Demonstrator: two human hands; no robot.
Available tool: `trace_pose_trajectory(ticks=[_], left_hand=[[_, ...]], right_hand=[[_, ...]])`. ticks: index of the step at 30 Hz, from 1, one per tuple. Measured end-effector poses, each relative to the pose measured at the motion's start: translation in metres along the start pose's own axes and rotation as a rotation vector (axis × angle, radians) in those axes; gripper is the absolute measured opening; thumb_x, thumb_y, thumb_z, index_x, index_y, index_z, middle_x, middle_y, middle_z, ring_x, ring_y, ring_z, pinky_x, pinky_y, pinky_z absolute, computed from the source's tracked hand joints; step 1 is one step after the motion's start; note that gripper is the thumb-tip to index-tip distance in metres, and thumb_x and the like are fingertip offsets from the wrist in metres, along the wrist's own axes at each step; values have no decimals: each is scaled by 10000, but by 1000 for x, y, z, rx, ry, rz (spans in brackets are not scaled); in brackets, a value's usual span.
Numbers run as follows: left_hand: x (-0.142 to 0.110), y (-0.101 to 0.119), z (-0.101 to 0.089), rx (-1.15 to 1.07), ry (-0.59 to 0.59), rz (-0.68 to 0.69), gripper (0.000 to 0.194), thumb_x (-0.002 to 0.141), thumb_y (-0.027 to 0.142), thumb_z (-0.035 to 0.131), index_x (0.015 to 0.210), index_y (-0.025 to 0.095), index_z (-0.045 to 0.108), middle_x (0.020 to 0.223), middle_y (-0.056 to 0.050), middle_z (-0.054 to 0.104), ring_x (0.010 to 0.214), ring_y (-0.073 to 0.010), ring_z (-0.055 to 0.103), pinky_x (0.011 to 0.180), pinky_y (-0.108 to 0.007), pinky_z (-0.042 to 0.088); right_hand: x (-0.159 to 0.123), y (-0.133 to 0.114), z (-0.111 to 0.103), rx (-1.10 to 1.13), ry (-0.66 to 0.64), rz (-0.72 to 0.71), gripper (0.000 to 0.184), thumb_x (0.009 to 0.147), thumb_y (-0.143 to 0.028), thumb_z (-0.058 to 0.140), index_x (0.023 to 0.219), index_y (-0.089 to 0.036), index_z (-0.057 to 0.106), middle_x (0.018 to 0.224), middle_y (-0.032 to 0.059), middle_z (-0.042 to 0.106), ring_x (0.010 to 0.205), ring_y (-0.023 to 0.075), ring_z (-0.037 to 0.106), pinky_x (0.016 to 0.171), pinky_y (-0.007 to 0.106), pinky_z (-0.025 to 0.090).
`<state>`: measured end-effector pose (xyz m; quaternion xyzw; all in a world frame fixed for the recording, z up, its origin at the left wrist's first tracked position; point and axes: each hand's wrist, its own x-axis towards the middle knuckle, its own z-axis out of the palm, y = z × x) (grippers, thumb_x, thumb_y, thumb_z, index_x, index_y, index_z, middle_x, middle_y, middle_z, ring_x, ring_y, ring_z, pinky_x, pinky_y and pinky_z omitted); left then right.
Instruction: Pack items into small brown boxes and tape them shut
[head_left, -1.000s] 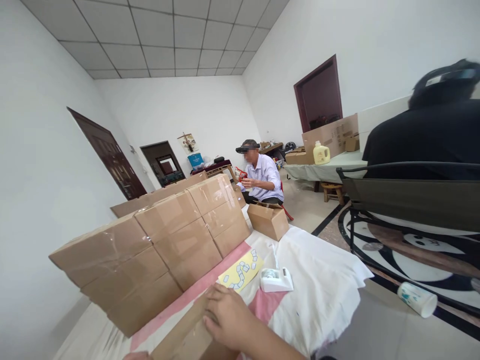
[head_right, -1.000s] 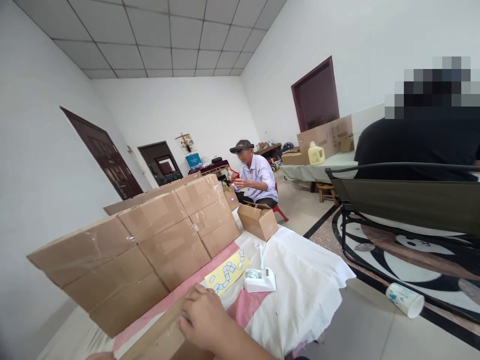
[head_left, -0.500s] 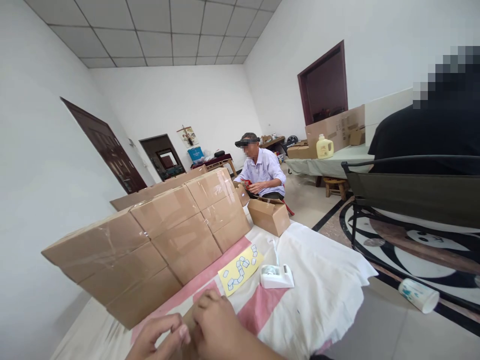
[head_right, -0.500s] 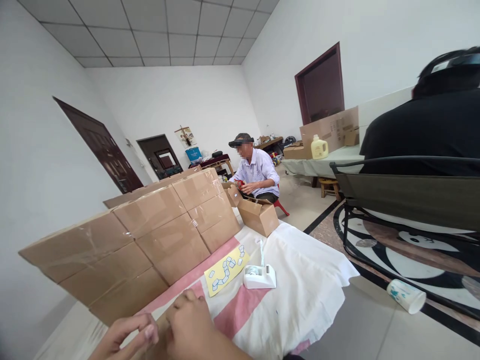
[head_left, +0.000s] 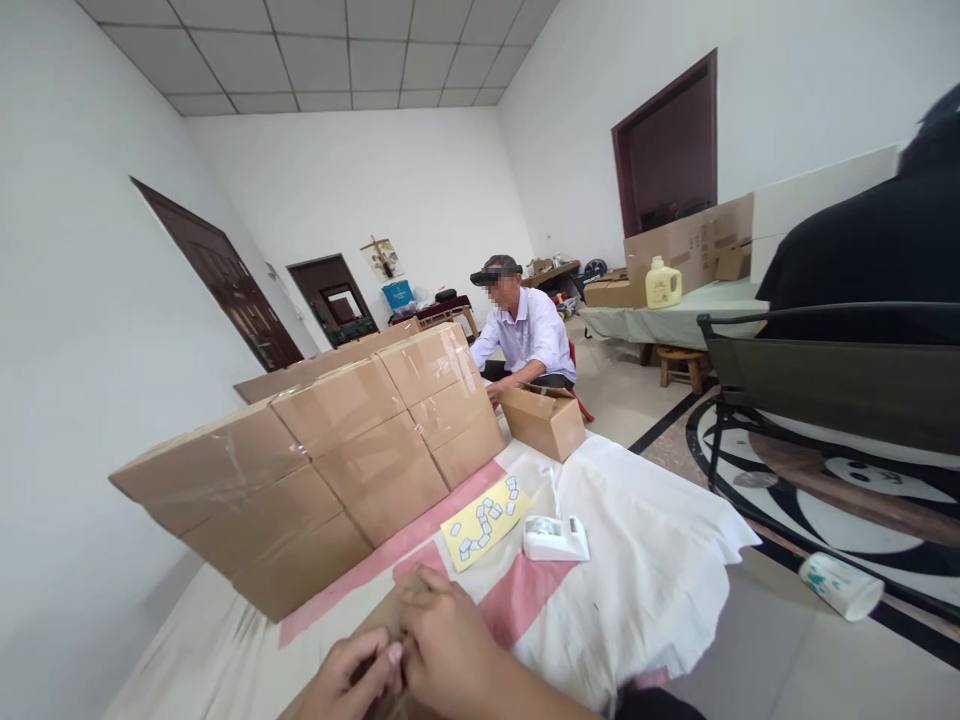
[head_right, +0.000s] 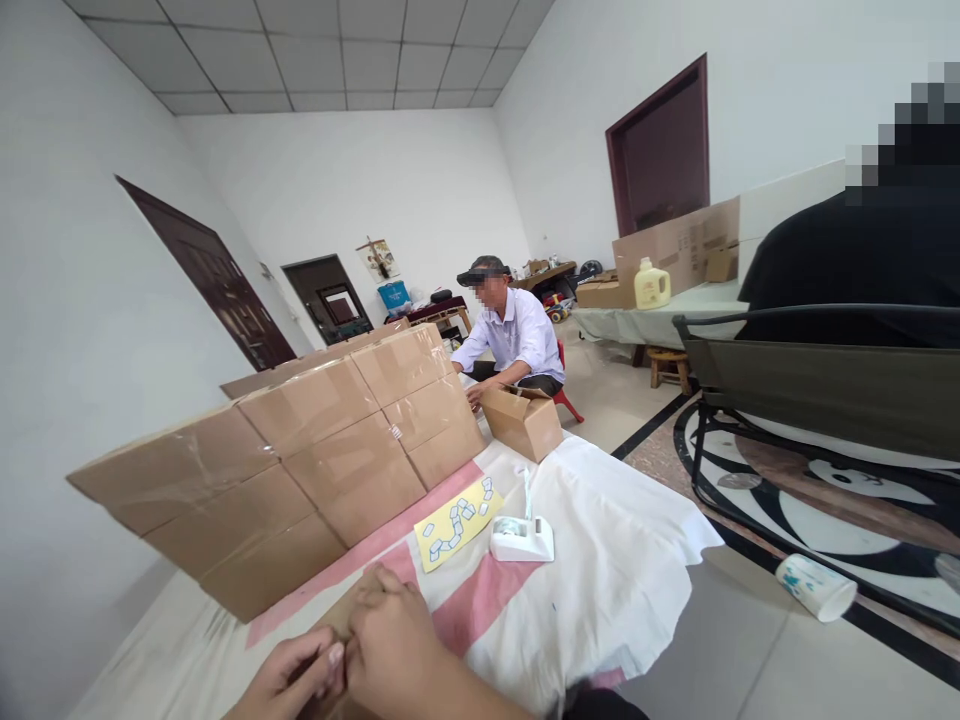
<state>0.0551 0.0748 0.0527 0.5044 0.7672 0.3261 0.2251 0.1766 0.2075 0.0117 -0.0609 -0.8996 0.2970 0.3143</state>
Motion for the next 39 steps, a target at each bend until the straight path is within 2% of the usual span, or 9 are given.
trace_pose_trajectory(ticks=[4, 11, 17, 22, 29, 31, 34, 36, 39], left_hand=[[3, 13, 2, -66, 19, 44, 631, 885, 757, 448, 588, 209, 541, 624, -34, 601, 653, -194, 559, 696, -310, 450], [5, 31, -16, -153, -30, 11, 550, 884, 696, 476, 636, 207, 524, 618, -11, 581, 628, -159, 541, 676, -299, 431], [-2, 47, -43, -123, -281, -110, 322, 826, 490, 686, 778, 197, 564, 744, -15, 693, 678, -150, 610, 642, -276, 444], [7, 51, -46, -28, -342, -122, 311, 817, 476, 704, 807, 196, 568, 683, 13, 644, 646, -135, 582, 582, -251, 408], [23, 55, -38, 102, -256, -37, 242, 788, 405, 703, 777, 198, 578, 711, 32, 587, 687, -132, 530, 628, -252, 399], [25, 59, -39, 129, -245, -37, 230, 783, 392, 704, 777, 199, 578, 715, 31, 598, 686, -136, 539, 629, -254, 399], [28, 63, -41, 149, -242, -43, 245, 798, 407, 702, 775, 203, 568, 700, 34, 612, 660, -135, 543, 612, -255, 390], [29, 64, -40, 154, -231, -42, 254, 816, 416, 690, 776, 203, 557, 696, 36, 611, 654, -133, 536, 610, -257, 383], [33, 62, -35, 158, -211, -14, 241, 829, 397, 676, 781, 203, 540, 746, 34, 611, 691, -129, 529, 643, -259, 387]], right_hand=[[-13, 0, -14, 3, -27, -68, 270, 849, -202, 541, 1035, -142, 728, 1269, 136, 705, 1355, 292, 505, 1121, 420, 426], [-12, -1, -17, 28, 54, -21, 273, 822, -138, 532, 995, -183, 738, 1127, 88, 754, 1316, 282, 538, 1111, 449, 434], [-12, 9, -8, 151, 137, -33, 359, 837, -86, 500, 1032, -208, 775, 1207, 55, 752, 1377, 268, 513, 1137, 478, 428], [-17, 8, -12, 196, 133, -17, 382, 833, -89, 498, 1052, -213, 785, 1235, 46, 744, 1375, 256, 526, 1131, 476, 445], [-2, 6, -9, 323, 139, 8, 310, 815, -49, 493, 820, -226, 748, 894, 19, 763, 1267, 224, 597, 1126, 394, 450], [-3, 10, -8, 380, 153, 32, 342, 801, -53, 504, 1001, -206, 736, 1073, 43, 755, 1263, 223, 598, 1139, 398, 440], [-10, 16, -8, 515, 171, 128, 592, 787, -75, 524, 1371, -168, 541, 1423, 110, 599, 1330, 226, 553, 1164, 416, 419], [-13, 19, -8, 604, 136, 160, 647, 808, -89, 516, 1445, -178, 447, 1486, 115, 538, 1380, 217, 511, 1187, 413, 392], [-13, 21, -8, 664, 101, 162, 612, 835, -110, 520, 1435, -210, 449, 1484, 93, 533, 1380, 212, 507, 1195, 405, 376]])
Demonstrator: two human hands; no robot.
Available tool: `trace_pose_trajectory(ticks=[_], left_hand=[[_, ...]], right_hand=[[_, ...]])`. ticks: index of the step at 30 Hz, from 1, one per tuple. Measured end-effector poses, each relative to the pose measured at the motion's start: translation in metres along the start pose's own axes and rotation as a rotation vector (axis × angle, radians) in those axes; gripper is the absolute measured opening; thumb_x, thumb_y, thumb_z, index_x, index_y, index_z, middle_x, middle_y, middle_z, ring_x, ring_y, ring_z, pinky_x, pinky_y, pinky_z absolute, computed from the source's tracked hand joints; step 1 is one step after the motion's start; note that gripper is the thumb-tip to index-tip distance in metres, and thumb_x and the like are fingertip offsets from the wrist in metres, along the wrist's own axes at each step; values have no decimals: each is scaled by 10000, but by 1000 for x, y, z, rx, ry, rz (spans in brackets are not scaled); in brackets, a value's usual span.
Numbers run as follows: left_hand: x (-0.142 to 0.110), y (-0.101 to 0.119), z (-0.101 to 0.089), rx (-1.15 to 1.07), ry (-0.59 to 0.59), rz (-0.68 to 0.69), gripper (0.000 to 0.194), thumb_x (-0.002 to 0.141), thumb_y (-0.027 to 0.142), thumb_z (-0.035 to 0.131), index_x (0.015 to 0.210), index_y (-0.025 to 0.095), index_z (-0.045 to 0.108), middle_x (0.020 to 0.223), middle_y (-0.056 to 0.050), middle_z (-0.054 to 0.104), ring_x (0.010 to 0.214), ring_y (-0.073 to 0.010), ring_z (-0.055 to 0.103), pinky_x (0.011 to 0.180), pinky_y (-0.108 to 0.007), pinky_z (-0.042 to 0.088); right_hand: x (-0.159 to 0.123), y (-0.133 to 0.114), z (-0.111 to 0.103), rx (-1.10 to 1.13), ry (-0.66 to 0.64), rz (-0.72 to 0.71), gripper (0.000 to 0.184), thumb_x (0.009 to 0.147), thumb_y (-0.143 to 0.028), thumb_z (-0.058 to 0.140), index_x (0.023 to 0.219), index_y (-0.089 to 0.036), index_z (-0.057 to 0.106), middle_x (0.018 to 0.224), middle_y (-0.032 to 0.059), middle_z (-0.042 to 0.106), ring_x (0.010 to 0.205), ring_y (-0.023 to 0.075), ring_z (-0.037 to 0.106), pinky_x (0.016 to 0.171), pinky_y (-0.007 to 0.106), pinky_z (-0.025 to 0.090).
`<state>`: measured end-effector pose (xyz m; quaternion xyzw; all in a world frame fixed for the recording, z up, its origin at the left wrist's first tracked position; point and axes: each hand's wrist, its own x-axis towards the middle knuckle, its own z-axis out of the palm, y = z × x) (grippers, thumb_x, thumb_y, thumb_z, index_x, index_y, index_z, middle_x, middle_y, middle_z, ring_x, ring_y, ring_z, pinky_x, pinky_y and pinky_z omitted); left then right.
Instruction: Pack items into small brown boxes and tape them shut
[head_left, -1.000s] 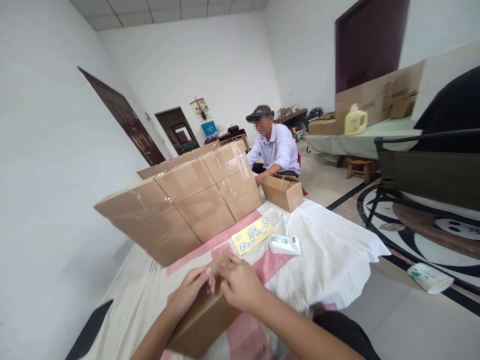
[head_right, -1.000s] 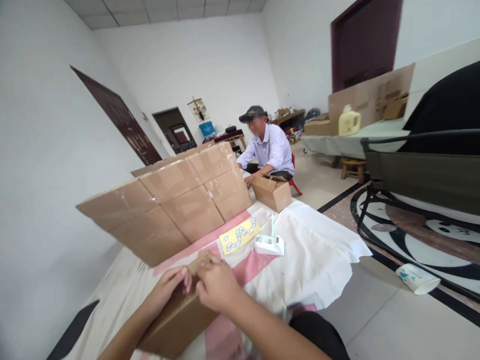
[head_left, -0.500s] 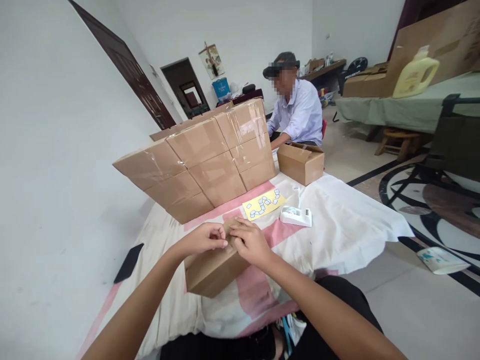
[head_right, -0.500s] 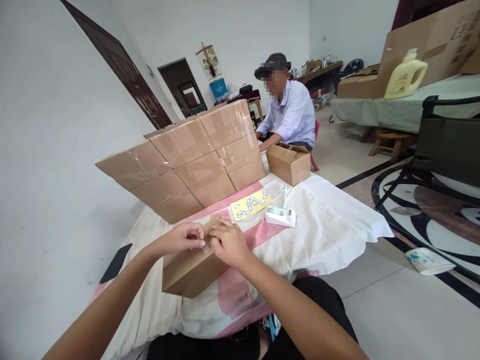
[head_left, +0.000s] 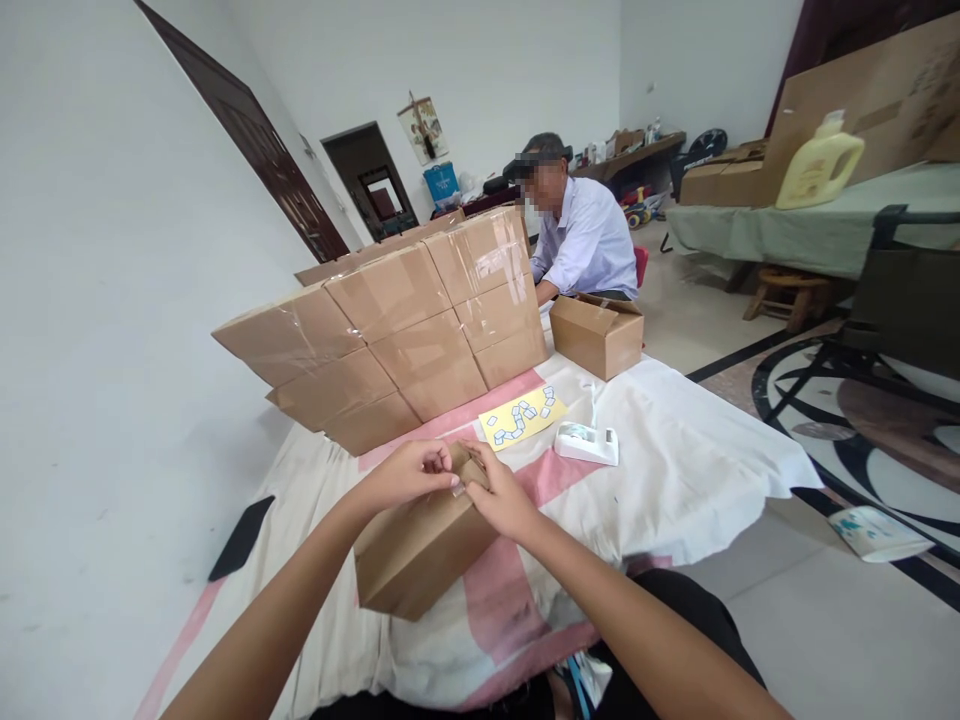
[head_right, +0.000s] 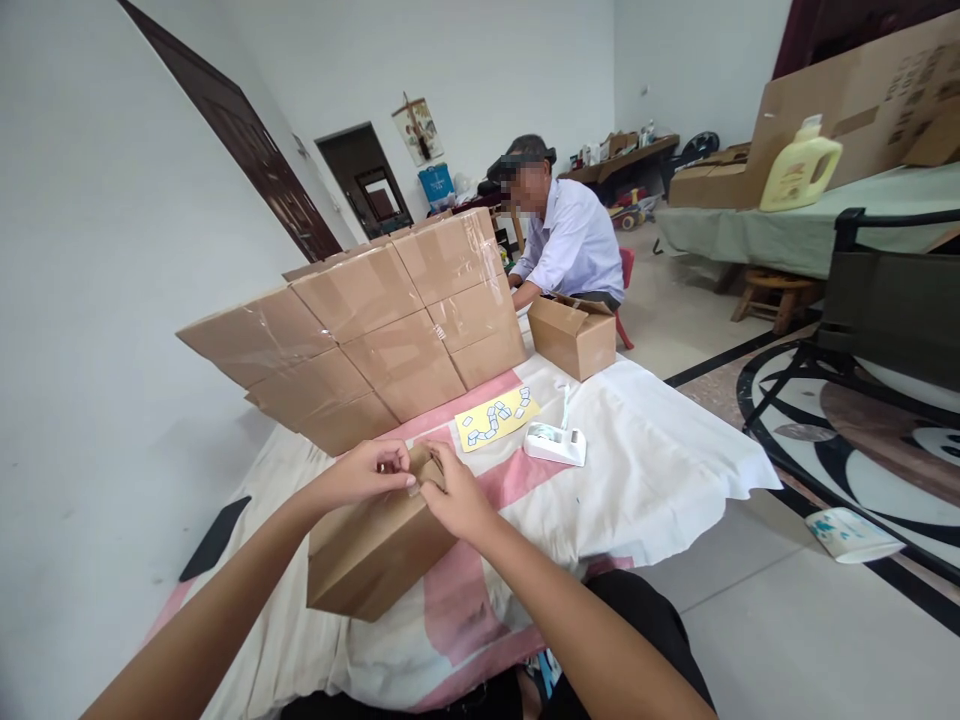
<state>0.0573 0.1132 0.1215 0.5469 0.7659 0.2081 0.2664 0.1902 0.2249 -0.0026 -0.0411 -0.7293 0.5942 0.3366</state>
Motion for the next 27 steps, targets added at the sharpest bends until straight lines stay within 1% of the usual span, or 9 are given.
trace_pose_trajectory(ticks=[5, 9, 13, 19, 20, 22, 23, 25, 27], left_hand=[[9, -3, 5, 44, 32, 49, 228, 823, 363, 668, 753, 206, 518, 759, 49, 569, 715, -126, 487, 674, -263, 373], [9, -7, 1, 81, 41, 37, 221, 819, 391, 674, 760, 209, 565, 760, 39, 604, 729, -146, 527, 686, -281, 385], [9, -11, -2, 91, 70, 20, 197, 831, 389, 647, 774, 212, 578, 763, 32, 617, 746, -159, 557, 718, -298, 409], [11, -20, 2, 76, 74, -11, 244, 816, 452, 645, 810, 215, 587, 758, 26, 614, 742, -166, 573, 713, -300, 435], [11, -22, 2, 81, 76, -23, 263, 808, 470, 652, 834, 215, 590, 754, 25, 612, 736, -171, 573, 708, -303, 439], [11, -24, 3, 106, 99, -57, 344, 788, 508, 677, 958, 217, 605, 765, 22, 617, 730, -188, 572, 709, -323, 445], [11, -26, 3, 124, 123, -73, 419, 774, 528, 697, 1040, 218, 605, 807, 10, 632, 762, -206, 581, 734, -341, 453], [11, -29, 4, 147, 166, -97, 573, 744, 571, 729, 1176, 220, 591, 974, -41, 663, 921, -265, 598, 841, -398, 466], [11, -35, 6, 121, 152, -103, 606, 749, 614, 716, 1203, 225, 612, 1146, -82, 663, 1098, -313, 578, 959, -439, 458]], right_hand=[[6, 3, 2, 61, 4, -26, 543, 844, -132, 539, 1378, -211, 492, 1413, 89, 581, 1325, 217, 549, 1165, 400, 404], [6, 6, 1, 42, -17, -12, 576, 834, -130, 533, 1399, -230, 485, 1438, 82, 570, 1350, 230, 532, 1179, 429, 385], [5, 8, 1, 48, -20, -7, 576, 823, -125, 517, 1389, -227, 483, 1445, 85, 564, 1359, 235, 526, 1181, 439, 382], [7, 11, 2, 43, -15, -15, 558, 823, -130, 525, 1371, -229, 492, 1427, 87, 573, 1351, 237, 533, 1173, 441, 390], [7, 11, 2, 48, -16, -19, 552, 827, -134, 527, 1370, -229, 493, 1421, 86, 578, 1346, 237, 538, 1169, 442, 395], [6, 13, 2, 61, -19, -20, 550, 832, -139, 526, 1374, -226, 491, 1421, 89, 581, 1344, 237, 541, 1166, 444, 399], [6, 13, 2, 67, -22, -17, 554, 831, -138, 526, 1377, -224, 489, 1429, 93, 577, 1351, 238, 537, 1168, 445, 397], [6, 13, 1, 79, -27, -10, 568, 827, -133, 526, 1386, -225, 484, 1451, 96, 563, 1369, 237, 523, 1179, 444, 387], [5, 12, 0, 91, -29, -2, 577, 825, -129, 523, 1391, -231, 481, 1466, 91, 554, 1378, 231, 516, 1187, 440, 379]])
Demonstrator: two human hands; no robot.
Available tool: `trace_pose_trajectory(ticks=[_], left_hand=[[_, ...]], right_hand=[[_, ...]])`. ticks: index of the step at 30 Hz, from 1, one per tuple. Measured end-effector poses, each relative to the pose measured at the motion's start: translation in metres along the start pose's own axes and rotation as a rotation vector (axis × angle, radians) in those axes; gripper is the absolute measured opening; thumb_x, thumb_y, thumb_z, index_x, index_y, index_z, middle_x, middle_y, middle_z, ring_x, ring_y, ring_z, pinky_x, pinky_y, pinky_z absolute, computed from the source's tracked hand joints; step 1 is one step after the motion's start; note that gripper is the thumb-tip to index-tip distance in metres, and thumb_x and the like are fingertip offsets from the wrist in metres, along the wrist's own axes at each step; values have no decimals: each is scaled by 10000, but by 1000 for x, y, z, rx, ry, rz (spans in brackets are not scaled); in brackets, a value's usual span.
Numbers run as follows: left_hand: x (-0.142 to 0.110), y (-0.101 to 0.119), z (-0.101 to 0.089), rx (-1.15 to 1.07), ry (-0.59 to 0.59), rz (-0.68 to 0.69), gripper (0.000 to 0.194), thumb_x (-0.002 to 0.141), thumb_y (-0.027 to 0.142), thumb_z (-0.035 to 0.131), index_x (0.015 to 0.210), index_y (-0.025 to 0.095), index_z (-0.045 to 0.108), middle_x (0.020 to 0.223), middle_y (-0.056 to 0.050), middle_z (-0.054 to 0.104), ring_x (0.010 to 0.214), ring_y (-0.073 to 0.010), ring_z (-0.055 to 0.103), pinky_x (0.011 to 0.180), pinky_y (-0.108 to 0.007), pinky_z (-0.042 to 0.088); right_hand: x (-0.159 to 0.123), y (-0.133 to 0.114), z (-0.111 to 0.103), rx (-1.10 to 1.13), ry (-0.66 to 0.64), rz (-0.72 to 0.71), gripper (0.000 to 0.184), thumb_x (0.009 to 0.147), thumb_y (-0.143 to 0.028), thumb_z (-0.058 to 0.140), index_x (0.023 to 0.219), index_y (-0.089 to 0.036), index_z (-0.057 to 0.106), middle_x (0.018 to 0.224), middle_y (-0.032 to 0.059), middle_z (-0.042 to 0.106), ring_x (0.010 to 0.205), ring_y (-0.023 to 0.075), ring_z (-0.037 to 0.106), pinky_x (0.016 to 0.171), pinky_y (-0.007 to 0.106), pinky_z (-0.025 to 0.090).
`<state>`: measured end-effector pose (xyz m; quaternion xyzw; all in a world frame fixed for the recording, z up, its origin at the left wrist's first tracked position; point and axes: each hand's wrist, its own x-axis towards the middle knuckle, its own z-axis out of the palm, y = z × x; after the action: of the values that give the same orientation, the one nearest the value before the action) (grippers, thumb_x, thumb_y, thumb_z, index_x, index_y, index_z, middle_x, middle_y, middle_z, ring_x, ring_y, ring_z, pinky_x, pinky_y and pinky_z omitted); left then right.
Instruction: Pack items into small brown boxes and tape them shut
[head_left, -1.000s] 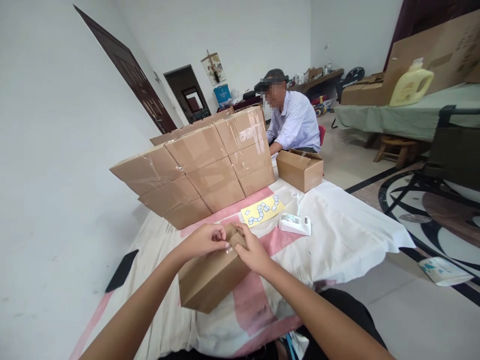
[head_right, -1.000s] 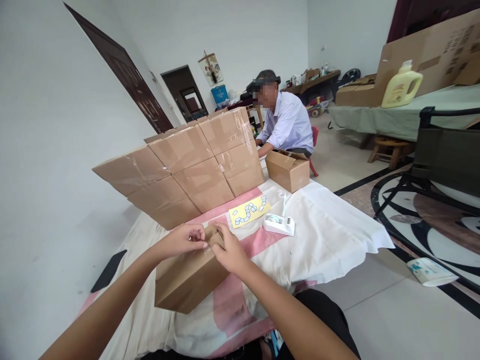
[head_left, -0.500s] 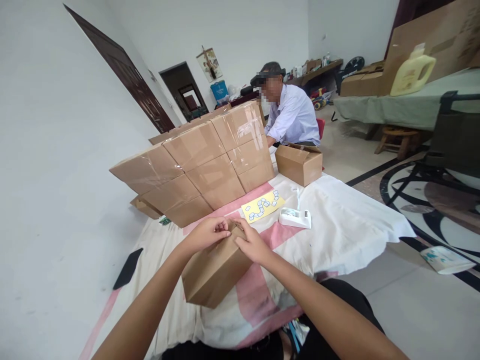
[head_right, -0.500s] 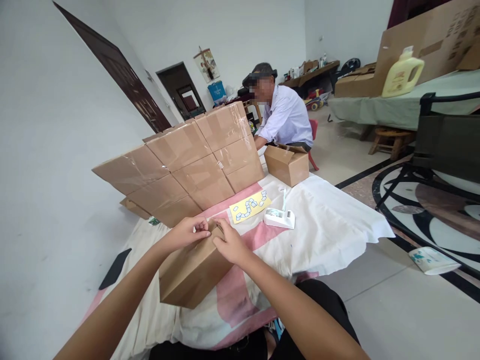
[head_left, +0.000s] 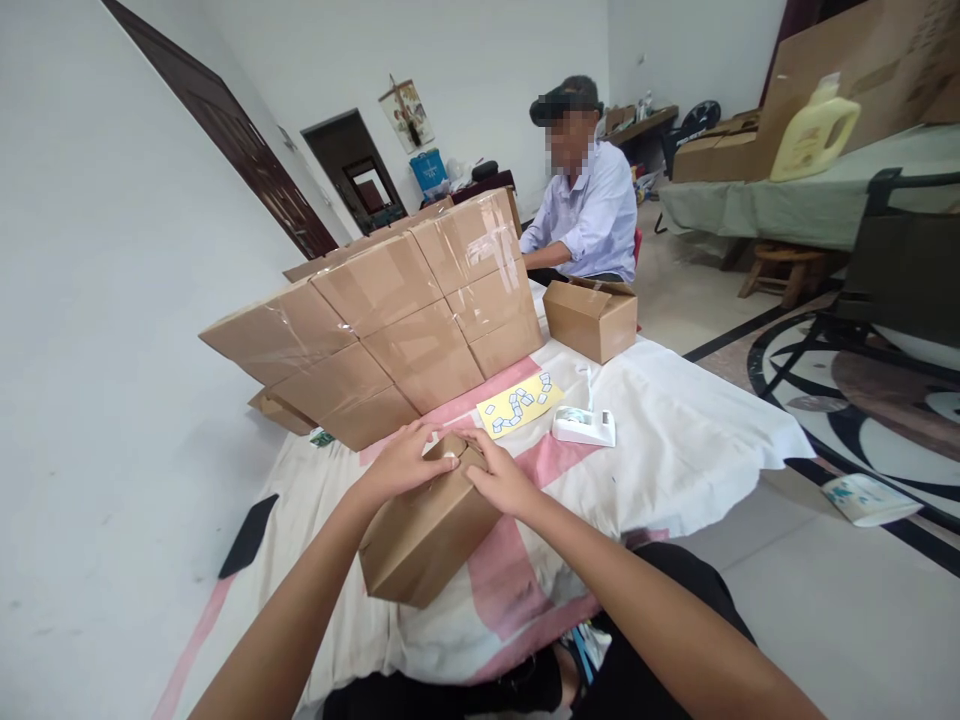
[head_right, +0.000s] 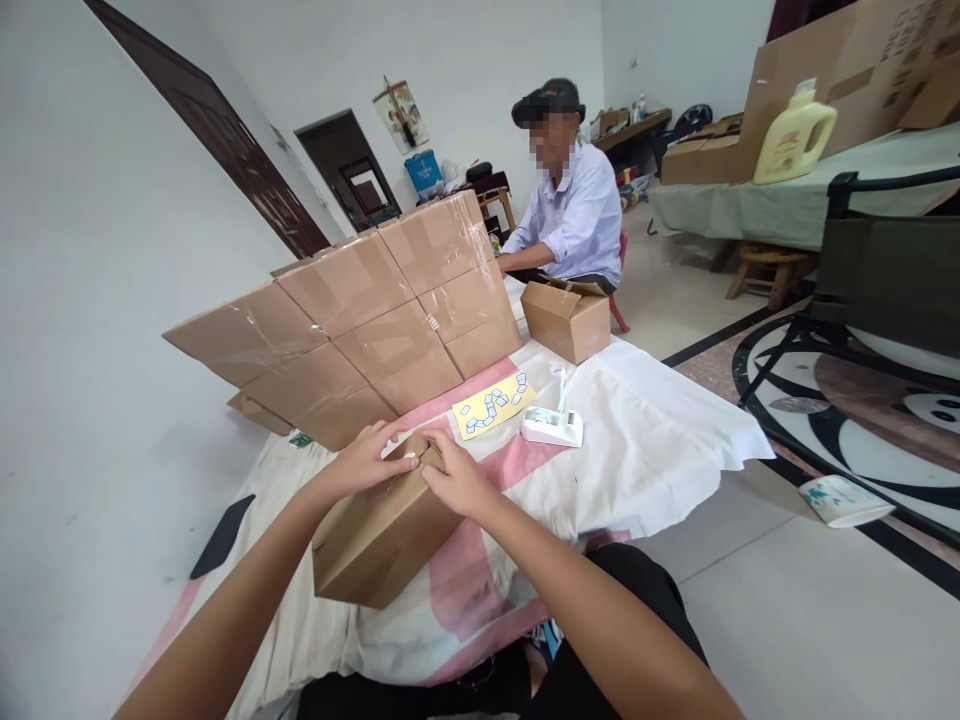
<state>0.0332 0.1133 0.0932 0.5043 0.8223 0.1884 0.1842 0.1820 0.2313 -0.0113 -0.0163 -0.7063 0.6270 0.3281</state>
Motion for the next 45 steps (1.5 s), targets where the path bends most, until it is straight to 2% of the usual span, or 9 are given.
trace_pose_trajectory(ticks=[6, 14, 20, 24, 31, 37, 41, 44, 45], left_hand=[[-3, -10, 16, -168, -85, -34, 569, 928, 632, 459, 1323, 239, 572, 1312, -73, 658, 1176, -285, 610, 1054, -432, 468], [-6, -5, 2, -219, -223, -7, 754, 802, 622, 699, 1446, 293, 483, 1430, -40, 607, 1287, -298, 575, 1079, -402, 476], [-10, -2, 8, -219, -140, -5, 698, 857, 637, 619, 1457, 307, 484, 1478, -30, 575, 1321, -310, 548, 1122, -416, 433], [-16, -4, 12, -177, -78, -14, 578, 890, 638, 572, 1342, 278, 576, 1408, -34, 625, 1247, -308, 588, 1064, -410, 457], [-4, -22, 8, -63, -47, 68, 494, 933, 632, 481, 1195, 248, 649, 1253, -43, 691, 1140, -296, 614, 959, -385, 475], [-9, -12, -12, 128, -109, 207, 389, 938, 580, 506, 1118, 286, 685, 1155, -49, 710, 1058, -303, 616, 954, -439, 448], [-58, 13, 44, 343, 69, 393, 357, 988, 435, 422, 1246, 345, 652, 1165, -104, 695, 1128, -345, 592, 956, -550, 478], [-95, 39, 132, 226, -229, 997, 260, 979, 380, 462, 1111, 398, 685, 990, -91, 703, 934, -267, 651, 752, -450, 567], [-102, 48, 160, 205, -285, 1067, 192, 973, 400, 512, 1043, 424, 688, 1017, -72, 702, 954, -239, 653, 740, -401, 575]], right_hand=[[0, -2, 0, 1, -11, 0, 588, 800, -124, 526, 1378, -226, 490, 1454, 99, 560, 1365, 245, 526, 1186, 459, 380], [0, -1, 1, 11, -3, -27, 575, 814, -129, 518, 1381, -221, 488, 1467, 103, 543, 1381, 230, 512, 1199, 443, 367], [4, -2, 0, 66, -36, -24, 542, 814, -150, 517, 1349, -236, 526, 1434, 83, 569, 1357, 221, 526, 1186, 427, 369], [26, 0, -33, 60, 41, 113, 287, 868, -298, 500, 1096, -223, 657, 1226, 61, 680, 1147, 222, 635, 1026, 400, 480], [55, 6, -136, -279, 624, 288, 231, 771, -295, 484, 858, -182, 666, 919, 68, 714, 868, 222, 633, 784, 337, 495], [58, 11, -144, -420, 465, 370, 206, 775, -207, 497, 831, -180, 694, 950, 73, 742, 833, 210, 661, 760, 325, 502], [66, 21, -121, -430, 336, 397, 256, 787, -166, 506, 902, -191, 733, 946, 54, 743, 728, 189, 668, 700, 324, 512], [74, 40, -105, -482, 237, 392, 322, 816, -145, 489, 1000, -199, 747, 1131, 73, 721, 815, 198, 700, 765, 351, 554], [75, 48, -101, -520, 213, 391, 326, 809, -123, 492, 988, -198, 754, 1227, 83, 693, 917, 212, 707, 843, 369, 560]])
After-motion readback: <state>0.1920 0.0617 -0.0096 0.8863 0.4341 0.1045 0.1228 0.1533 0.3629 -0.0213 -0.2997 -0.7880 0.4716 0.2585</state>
